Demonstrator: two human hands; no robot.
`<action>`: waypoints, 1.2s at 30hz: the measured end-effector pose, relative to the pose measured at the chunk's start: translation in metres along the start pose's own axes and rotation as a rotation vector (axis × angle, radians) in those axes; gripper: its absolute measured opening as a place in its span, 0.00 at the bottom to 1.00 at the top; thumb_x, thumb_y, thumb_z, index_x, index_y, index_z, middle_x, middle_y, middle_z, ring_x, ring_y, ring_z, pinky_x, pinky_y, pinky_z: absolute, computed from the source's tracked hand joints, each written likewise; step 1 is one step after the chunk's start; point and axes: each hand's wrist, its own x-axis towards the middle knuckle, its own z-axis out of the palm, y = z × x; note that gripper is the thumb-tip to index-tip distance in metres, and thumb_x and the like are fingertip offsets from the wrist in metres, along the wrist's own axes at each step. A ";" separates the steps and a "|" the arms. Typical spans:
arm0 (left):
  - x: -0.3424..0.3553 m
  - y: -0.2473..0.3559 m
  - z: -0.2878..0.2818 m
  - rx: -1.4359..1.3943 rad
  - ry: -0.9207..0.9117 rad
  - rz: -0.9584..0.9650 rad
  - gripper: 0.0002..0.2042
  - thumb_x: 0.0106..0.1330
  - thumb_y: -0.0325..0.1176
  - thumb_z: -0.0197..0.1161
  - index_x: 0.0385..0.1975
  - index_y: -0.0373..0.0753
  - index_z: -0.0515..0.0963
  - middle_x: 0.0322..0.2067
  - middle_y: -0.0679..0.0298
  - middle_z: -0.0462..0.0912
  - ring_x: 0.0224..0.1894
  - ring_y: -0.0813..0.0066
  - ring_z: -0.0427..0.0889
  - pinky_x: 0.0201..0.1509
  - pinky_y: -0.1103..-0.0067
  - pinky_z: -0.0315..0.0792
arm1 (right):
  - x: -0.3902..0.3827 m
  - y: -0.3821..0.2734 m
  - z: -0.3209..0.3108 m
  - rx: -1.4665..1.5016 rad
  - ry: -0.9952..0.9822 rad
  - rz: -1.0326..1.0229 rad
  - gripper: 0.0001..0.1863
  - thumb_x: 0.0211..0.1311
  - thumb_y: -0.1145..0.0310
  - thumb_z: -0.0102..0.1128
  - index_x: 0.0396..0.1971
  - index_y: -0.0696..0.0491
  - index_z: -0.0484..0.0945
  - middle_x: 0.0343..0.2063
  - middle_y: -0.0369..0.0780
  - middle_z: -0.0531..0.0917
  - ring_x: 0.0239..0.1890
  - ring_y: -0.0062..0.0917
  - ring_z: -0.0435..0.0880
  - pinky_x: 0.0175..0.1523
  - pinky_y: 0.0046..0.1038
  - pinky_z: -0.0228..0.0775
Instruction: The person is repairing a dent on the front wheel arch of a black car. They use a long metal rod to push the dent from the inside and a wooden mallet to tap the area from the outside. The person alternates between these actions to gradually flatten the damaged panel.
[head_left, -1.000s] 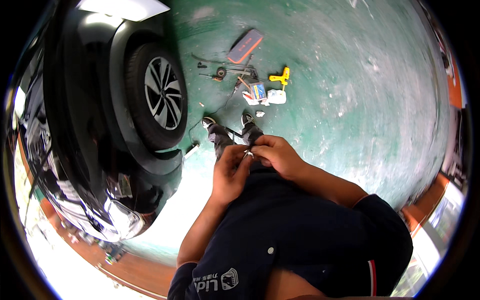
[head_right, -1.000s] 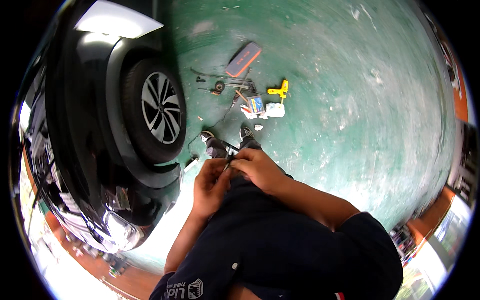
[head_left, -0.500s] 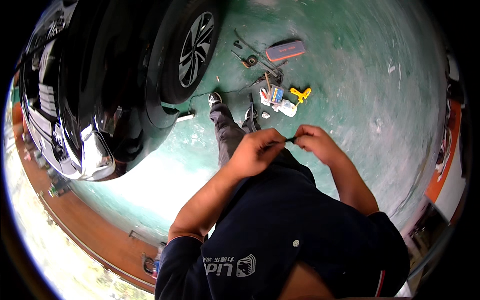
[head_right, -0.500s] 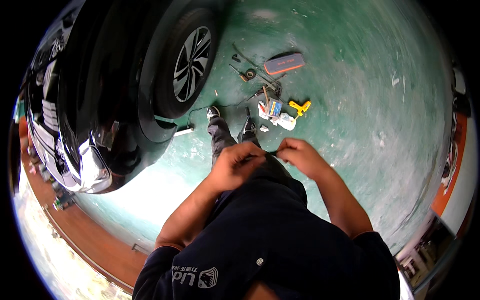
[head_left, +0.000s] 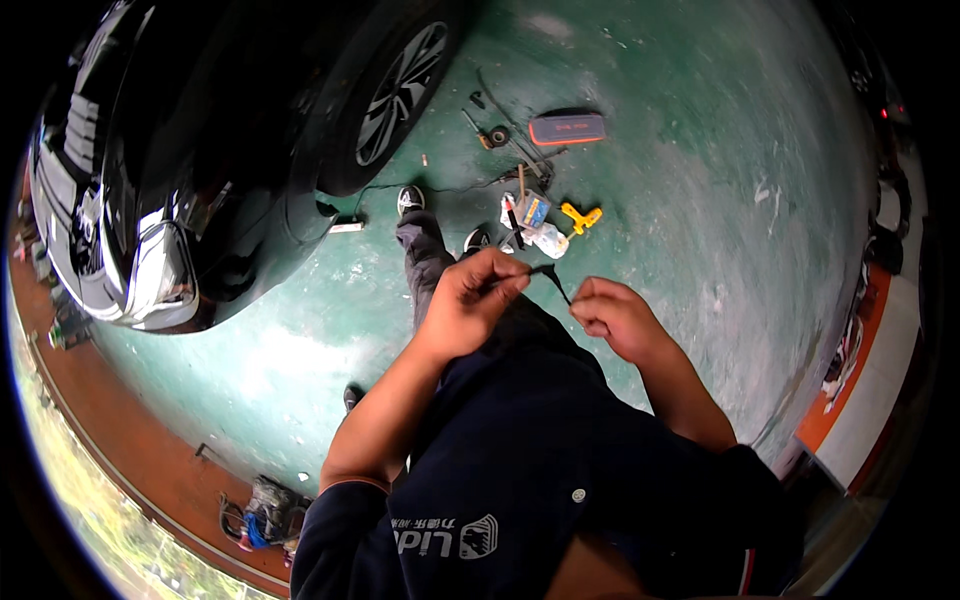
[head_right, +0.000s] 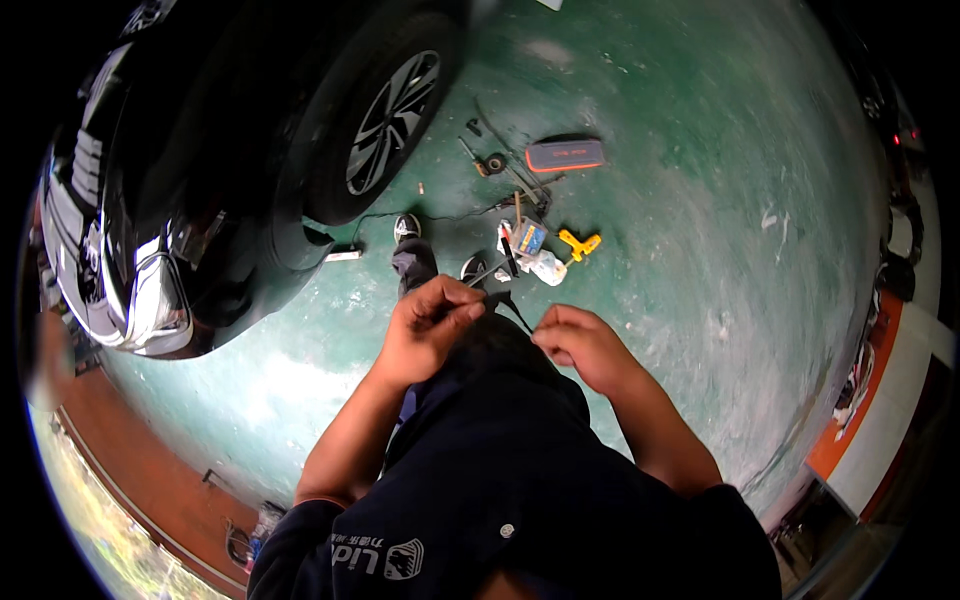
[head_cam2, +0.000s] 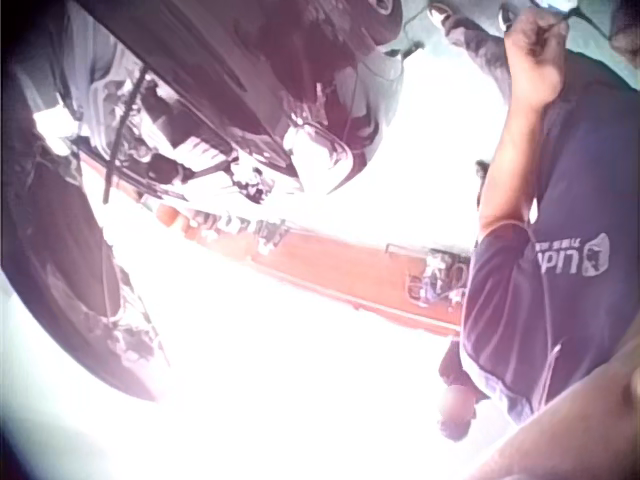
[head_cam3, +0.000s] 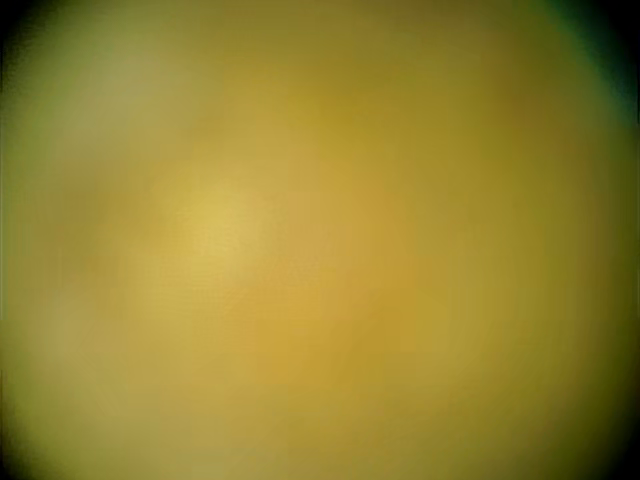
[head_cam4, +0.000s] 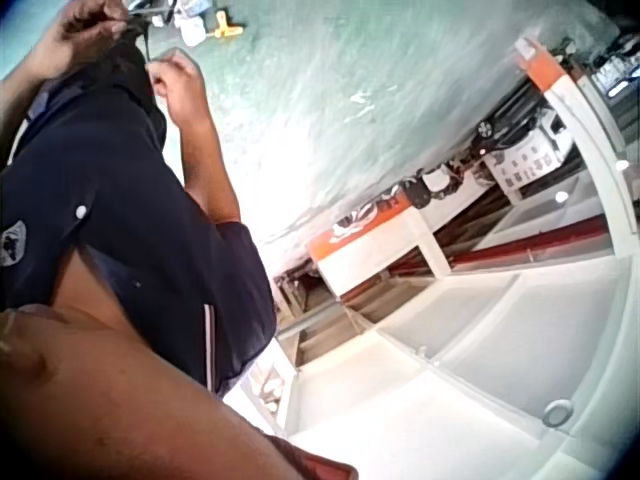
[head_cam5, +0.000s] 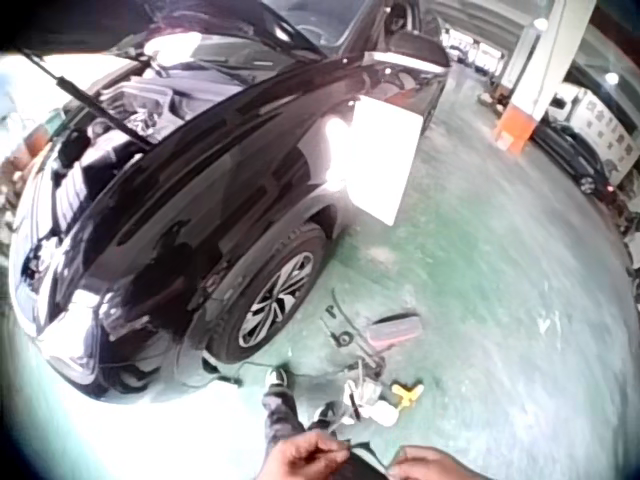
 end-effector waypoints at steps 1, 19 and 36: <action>0.002 -0.010 -0.002 0.003 0.038 0.012 0.03 0.70 0.20 0.63 0.40 0.34 0.78 0.36 0.70 0.81 0.40 0.86 0.76 0.46 0.85 0.70 | -0.007 -0.004 0.005 -0.099 0.051 -0.048 0.04 0.65 0.70 0.59 0.32 0.54 0.78 0.27 0.30 0.76 0.28 0.13 0.69 0.33 0.18 0.62; -0.010 0.015 -0.018 -0.027 0.115 -0.015 0.02 0.70 0.21 0.63 0.38 0.34 0.78 0.36 0.69 0.82 0.40 0.85 0.77 0.49 0.85 0.71 | 0.037 0.033 0.021 0.255 -0.019 -0.075 0.04 0.66 0.72 0.58 0.33 0.56 0.78 0.24 0.31 0.75 0.23 0.14 0.69 0.28 0.18 0.59; 0.051 0.073 -0.038 0.196 -0.298 0.060 0.03 0.70 0.21 0.62 0.40 0.32 0.80 0.31 0.70 0.81 0.34 0.86 0.75 0.38 0.84 0.69 | 0.033 -0.124 0.076 -0.038 -0.067 -0.792 0.09 0.79 0.67 0.45 0.39 0.56 0.69 0.26 0.35 0.72 0.22 0.09 0.61 0.22 0.15 0.51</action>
